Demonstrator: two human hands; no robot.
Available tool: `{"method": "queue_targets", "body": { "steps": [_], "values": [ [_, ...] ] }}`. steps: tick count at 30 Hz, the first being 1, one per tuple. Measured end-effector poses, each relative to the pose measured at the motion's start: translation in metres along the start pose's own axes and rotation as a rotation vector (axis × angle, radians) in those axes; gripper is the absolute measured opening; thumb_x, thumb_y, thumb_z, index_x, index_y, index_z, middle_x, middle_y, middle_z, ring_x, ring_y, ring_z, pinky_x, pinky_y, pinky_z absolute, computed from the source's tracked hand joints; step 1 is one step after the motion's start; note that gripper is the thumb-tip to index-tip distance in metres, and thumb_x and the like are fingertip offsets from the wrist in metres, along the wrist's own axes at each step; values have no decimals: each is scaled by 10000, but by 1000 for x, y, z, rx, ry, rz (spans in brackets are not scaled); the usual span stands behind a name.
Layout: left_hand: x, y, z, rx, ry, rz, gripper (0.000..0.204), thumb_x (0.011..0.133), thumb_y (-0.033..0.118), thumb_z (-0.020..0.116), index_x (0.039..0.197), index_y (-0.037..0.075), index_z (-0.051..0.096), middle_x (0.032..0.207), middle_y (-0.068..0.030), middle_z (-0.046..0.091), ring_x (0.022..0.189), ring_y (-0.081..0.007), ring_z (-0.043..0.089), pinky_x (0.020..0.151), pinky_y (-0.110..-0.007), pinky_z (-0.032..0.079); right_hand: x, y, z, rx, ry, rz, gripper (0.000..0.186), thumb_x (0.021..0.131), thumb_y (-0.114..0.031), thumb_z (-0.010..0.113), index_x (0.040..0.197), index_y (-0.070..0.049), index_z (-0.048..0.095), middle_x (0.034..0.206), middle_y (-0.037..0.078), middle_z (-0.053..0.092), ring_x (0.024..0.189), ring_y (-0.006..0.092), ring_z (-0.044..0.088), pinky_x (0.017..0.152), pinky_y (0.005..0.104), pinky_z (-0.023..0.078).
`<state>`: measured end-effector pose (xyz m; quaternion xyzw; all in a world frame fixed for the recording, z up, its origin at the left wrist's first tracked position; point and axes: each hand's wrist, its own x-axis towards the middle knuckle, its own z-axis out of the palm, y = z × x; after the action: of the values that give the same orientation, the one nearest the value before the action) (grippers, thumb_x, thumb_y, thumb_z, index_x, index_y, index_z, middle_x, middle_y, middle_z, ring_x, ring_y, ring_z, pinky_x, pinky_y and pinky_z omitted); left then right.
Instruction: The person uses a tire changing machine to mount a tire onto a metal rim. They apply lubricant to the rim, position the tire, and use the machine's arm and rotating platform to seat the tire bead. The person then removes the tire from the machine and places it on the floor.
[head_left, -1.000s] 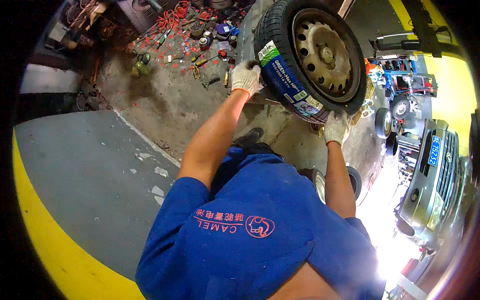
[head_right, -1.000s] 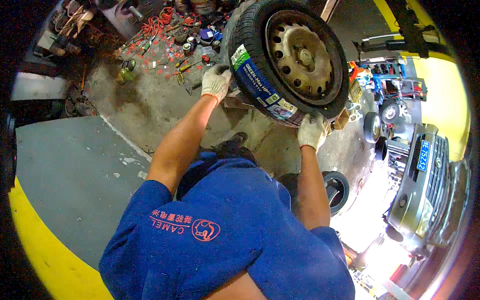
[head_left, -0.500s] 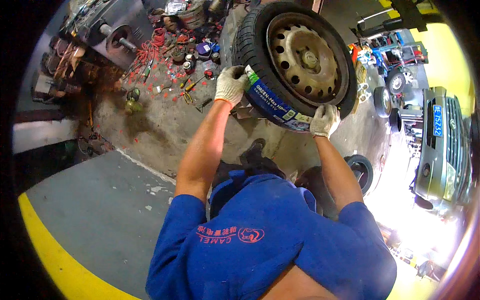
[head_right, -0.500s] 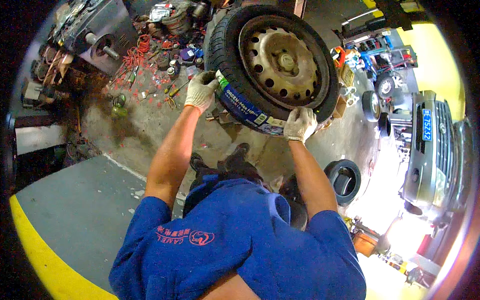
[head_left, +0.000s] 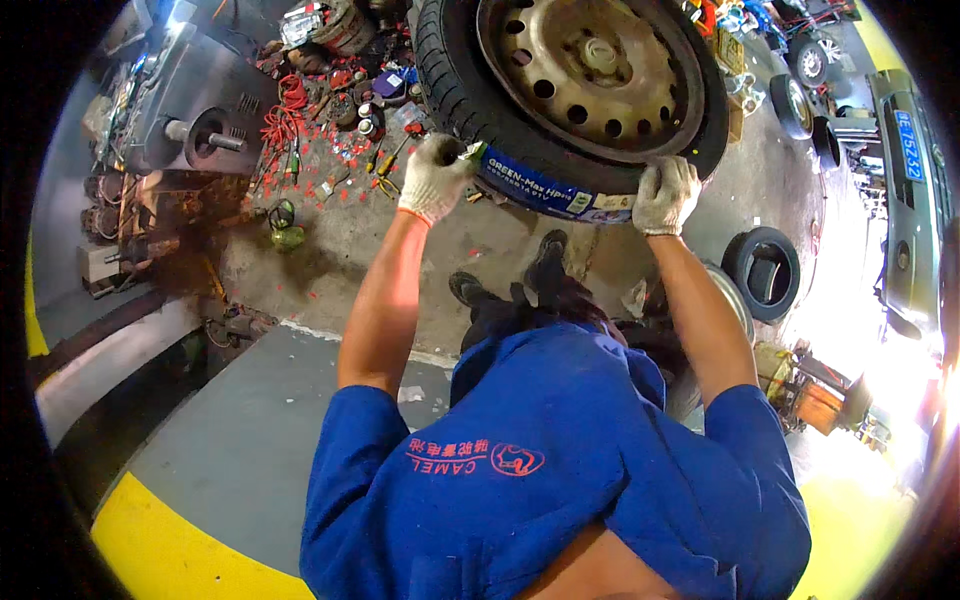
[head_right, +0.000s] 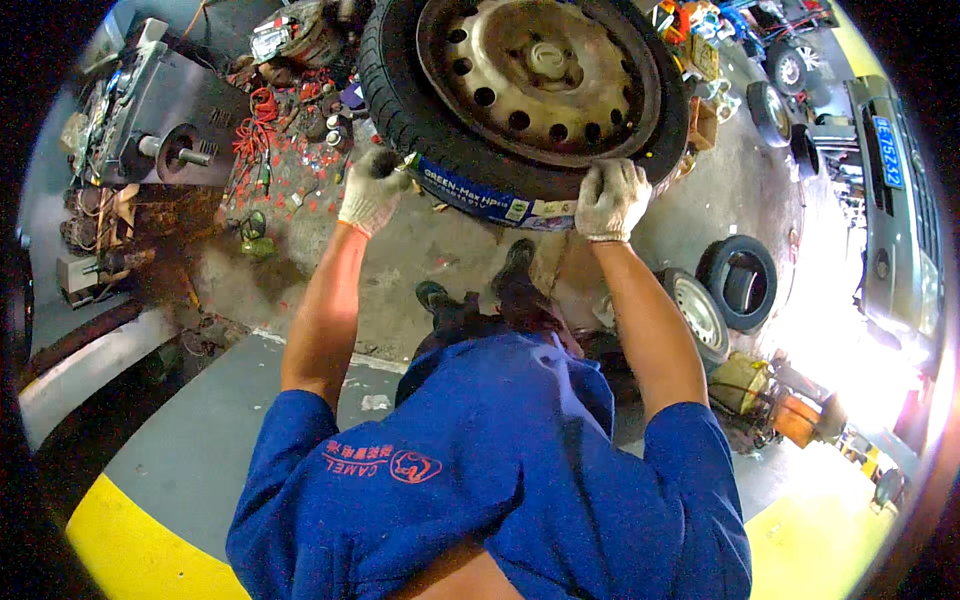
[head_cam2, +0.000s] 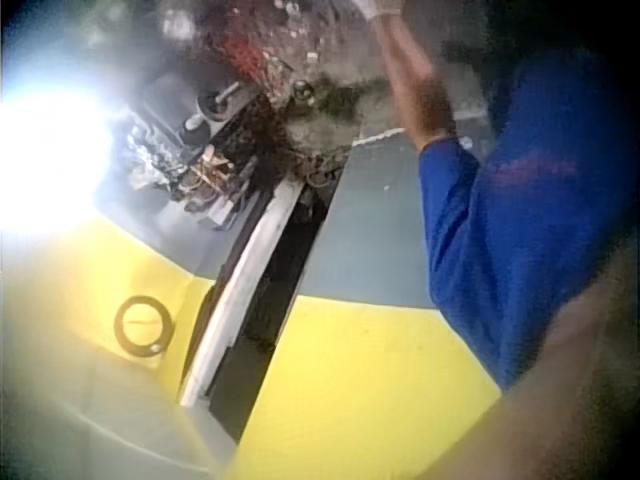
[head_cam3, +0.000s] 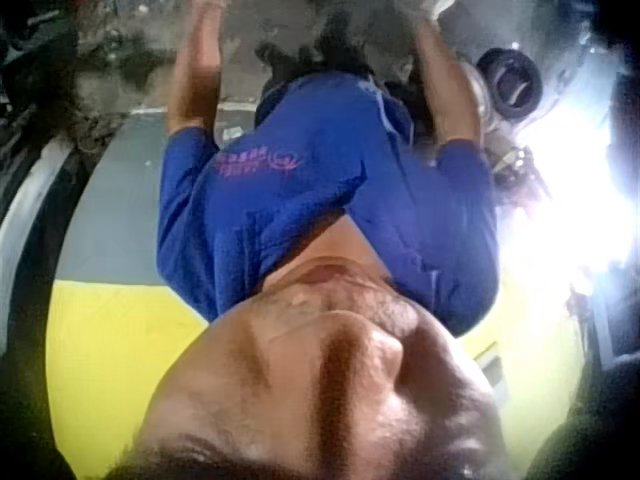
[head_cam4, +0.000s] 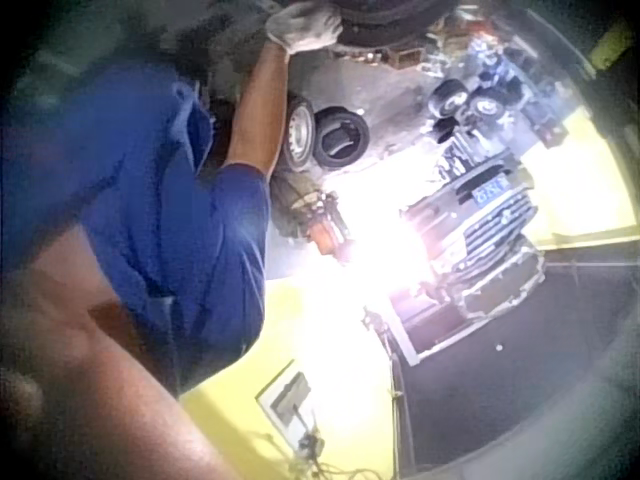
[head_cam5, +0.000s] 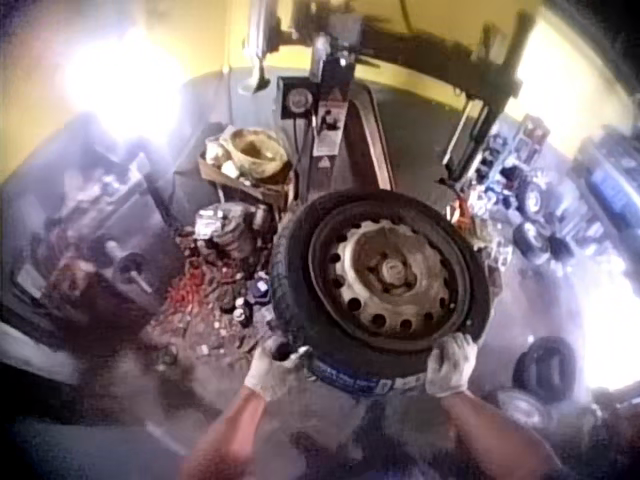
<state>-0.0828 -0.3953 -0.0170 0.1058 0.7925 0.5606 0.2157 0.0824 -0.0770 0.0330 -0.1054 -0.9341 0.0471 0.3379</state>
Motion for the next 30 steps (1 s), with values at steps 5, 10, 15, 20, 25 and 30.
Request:
{"method": "queue_targets", "body": {
  "steps": [5,10,15,20,25,30],
  "values": [
    [-44,-42,50,-210,249,102,119,772,30,643,886,-2,644,914,-113,632,756,-207,623,726,-324,519,5,-5,-1,2,-8,3,116,815,-161,621,813,-53,661,864,133,656,804,367,595,741,476,465],
    [-29,0,47,-88,725,360,391,786,-3,672,1170,-19,598,1109,-170,642,1047,-300,630,892,-406,521,-1,-2,-2,-51,-22,13,119,818,-171,631,787,-59,660,854,125,663,812,359,613,766,468,484],
    [-4,2,39,251,526,439,155,736,-11,628,889,14,633,1084,-201,626,1036,-427,599,881,-454,503,1,-2,-1,-71,-22,-14,101,821,-172,647,801,-74,664,847,114,664,815,357,620,761,467,486],
    [-35,-18,58,26,310,302,173,780,-29,568,908,13,677,879,-210,693,894,-399,672,790,-432,526,-3,9,0,18,-29,-23,104,832,-177,655,810,-76,671,855,119,669,826,360,621,771,461,487],
    [-118,-11,112,-117,243,60,256,834,-89,464,980,-19,662,847,-156,684,814,-198,621,767,-325,497,-10,28,0,322,9,208,144,882,-139,628,856,-9,683,848,165,668,853,380,629,789,444,500],
    [-177,9,153,-354,187,-62,237,829,-85,425,914,5,628,788,-26,586,682,-110,522,610,-264,427,-15,39,-1,531,28,233,170,906,-152,631,889,10,684,869,174,663,833,368,636,776,413,506]
  ]
}}
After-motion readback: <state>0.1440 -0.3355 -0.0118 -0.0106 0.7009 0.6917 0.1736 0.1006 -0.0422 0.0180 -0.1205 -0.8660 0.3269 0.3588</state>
